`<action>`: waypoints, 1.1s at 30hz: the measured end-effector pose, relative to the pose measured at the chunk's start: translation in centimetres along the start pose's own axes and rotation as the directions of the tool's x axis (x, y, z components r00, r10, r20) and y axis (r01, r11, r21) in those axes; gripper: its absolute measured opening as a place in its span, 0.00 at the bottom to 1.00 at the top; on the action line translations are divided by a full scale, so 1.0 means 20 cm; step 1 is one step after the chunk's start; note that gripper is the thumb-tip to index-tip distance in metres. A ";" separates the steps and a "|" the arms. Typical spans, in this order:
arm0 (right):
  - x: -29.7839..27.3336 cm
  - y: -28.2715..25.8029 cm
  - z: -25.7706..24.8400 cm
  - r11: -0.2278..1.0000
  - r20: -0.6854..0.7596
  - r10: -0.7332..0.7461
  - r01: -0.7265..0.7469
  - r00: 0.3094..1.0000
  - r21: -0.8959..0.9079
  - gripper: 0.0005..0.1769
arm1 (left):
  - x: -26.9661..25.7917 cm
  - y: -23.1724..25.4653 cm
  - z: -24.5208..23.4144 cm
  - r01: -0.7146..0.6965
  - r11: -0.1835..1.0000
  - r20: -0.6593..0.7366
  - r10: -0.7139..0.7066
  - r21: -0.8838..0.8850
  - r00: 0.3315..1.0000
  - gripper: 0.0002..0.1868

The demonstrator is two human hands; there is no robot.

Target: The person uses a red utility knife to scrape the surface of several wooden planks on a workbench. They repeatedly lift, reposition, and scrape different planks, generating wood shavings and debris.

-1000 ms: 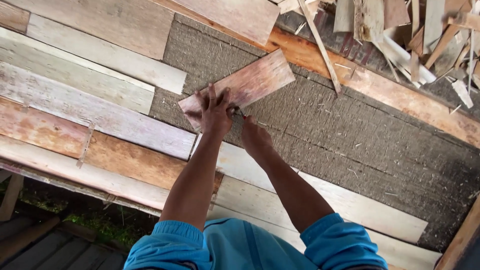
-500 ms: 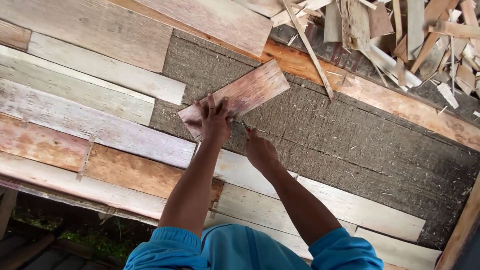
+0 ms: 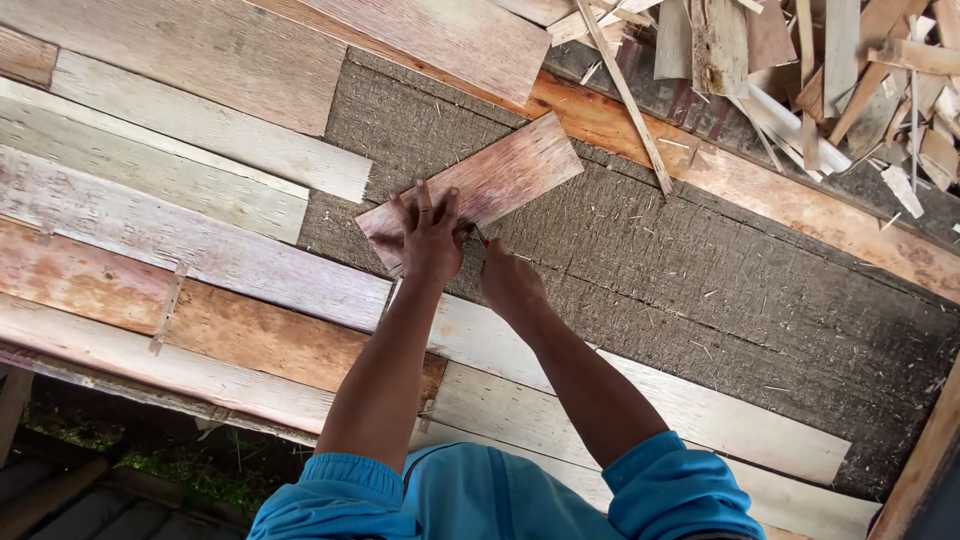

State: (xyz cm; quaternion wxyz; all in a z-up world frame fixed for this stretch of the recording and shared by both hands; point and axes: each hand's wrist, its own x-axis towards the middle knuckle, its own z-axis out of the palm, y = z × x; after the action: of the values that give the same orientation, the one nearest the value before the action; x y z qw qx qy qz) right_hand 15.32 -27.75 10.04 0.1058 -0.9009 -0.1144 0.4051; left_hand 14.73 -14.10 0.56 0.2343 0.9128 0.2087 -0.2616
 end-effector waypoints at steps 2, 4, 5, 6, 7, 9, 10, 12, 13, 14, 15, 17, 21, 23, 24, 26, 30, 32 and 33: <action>-0.03 -0.04 -0.05 0.999 0.018 0.011 -0.012 1.000 0.033 0.15 | -0.05 0.03 -0.05 0.010 1.000 0.010 -0.010 0.016 1.000 0.37; -0.01 -0.04 -0.06 0.998 0.034 0.024 -0.026 0.999 0.059 0.13 | -0.07 0.06 -0.09 0.019 0.999 0.018 -0.019 0.026 1.000 0.37; 0.02 -0.02 -0.04 0.998 0.028 0.031 -0.032 0.999 0.051 0.12 | -0.07 0.07 -0.10 0.025 1.000 0.025 -0.026 0.014 0.999 0.36; 0.04 -0.01 0.00 0.998 0.027 0.039 -0.040 0.999 0.048 0.11 | -0.09 0.06 -0.10 0.034 0.999 0.038 -0.034 0.006 0.999 0.36; 0.04 -0.01 0.02 0.998 0.033 0.041 -0.043 0.999 0.048 0.11 | -0.09 0.05 -0.10 0.037 0.999 0.044 -0.037 0.006 0.998 0.36; 0.06 0.01 0.01 0.999 0.039 0.034 -0.035 0.999 0.038 0.10 | -0.08 0.06 -0.10 0.024 0.998 0.031 -0.026 0.054 0.999 0.35; 0.06 0.02 0.02 0.999 0.035 0.033 -0.034 0.999 0.038 0.10 | -0.09 0.06 -0.10 0.022 0.998 0.027 -0.024 0.054 0.999 0.35; 0.07 0.02 0.04 0.998 0.023 0.013 -0.014 1.000 0.065 0.10 | -0.09 0.07 -0.12 0.029 0.999 0.031 -0.030 0.023 0.999 0.35; 0.04 0.00 0.00 0.998 0.017 0.012 -0.013 1.000 0.067 0.10 | -0.10 0.07 -0.12 0.026 0.999 0.027 -0.027 0.024 0.999 0.35; 0.01 -0.02 -0.03 0.998 0.031 0.018 -0.020 0.999 0.067 0.10 | -0.10 0.07 -0.11 0.033 0.999 0.021 -0.033 0.024 0.999 0.35; -0.03 -0.04 -0.07 0.997 0.046 0.024 -0.027 0.999 0.067 0.11 | -0.10 0.07 -0.11 0.040 0.999 0.015 -0.040 0.023 0.999 0.35; 0.01 -0.02 -0.06 0.998 0.039 0.019 -0.022 0.999 0.065 0.11 | -0.09 0.07 -0.11 0.034 0.999 0.010 -0.034 0.018 0.999 0.35; 0.00 -0.02 -0.04 0.997 0.033 0.021 -0.024 0.999 0.080 0.13 | -0.12 0.08 -0.14 0.036 0.999 0.013 -0.036 -0.003 0.999 0.33; 0.06 0.01 0.00 0.998 0.031 0.023 -0.024 0.999 0.050 0.12 | -0.10 0.07 -0.14 0.026 1.000 -0.001 -0.026 0.016 1.000 0.33; 0.09 0.02 0.03 0.999 0.036 0.028 -0.029 0.999 0.026 0.11 | -0.10 0.06 -0.13 0.018 0.999 -0.005 -0.017 0.040 1.000 0.34; 0.08 0.00 0.04 0.998 0.042 0.058 -0.059 0.997 0.029 0.11 | -0.11 0.06 -0.13 0.018 0.999 -0.007 -0.018 0.048 1.000 0.34; 0.01 -0.06 0.00 0.995 0.044 0.095 -0.096 0.994 0.026 0.11 | -0.12 0.06 -0.14 0.012 0.998 -0.007 -0.012 0.056 1.000 0.34; 0.00 -0.06 0.03 0.994 0.050 0.106 -0.107 0.993 0.018 0.11 | -0.13 0.05 -0.13 0.004 0.999 -0.004 -0.004 0.037 1.000 0.34; 0.01 -0.07 0.04 0.993 0.061 0.116 -0.116 0.991 0.010 0.11 | -0.13 0.04 -0.13 0.000 1.000 0.000 0.000 0.021 1.000 0.34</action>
State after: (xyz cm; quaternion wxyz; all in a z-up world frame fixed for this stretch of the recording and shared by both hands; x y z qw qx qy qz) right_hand 14.61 -26.36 9.75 0.0847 -0.8926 -0.0622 0.4384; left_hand 14.18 -14.03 4.36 0.2248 0.9151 0.2060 -0.2639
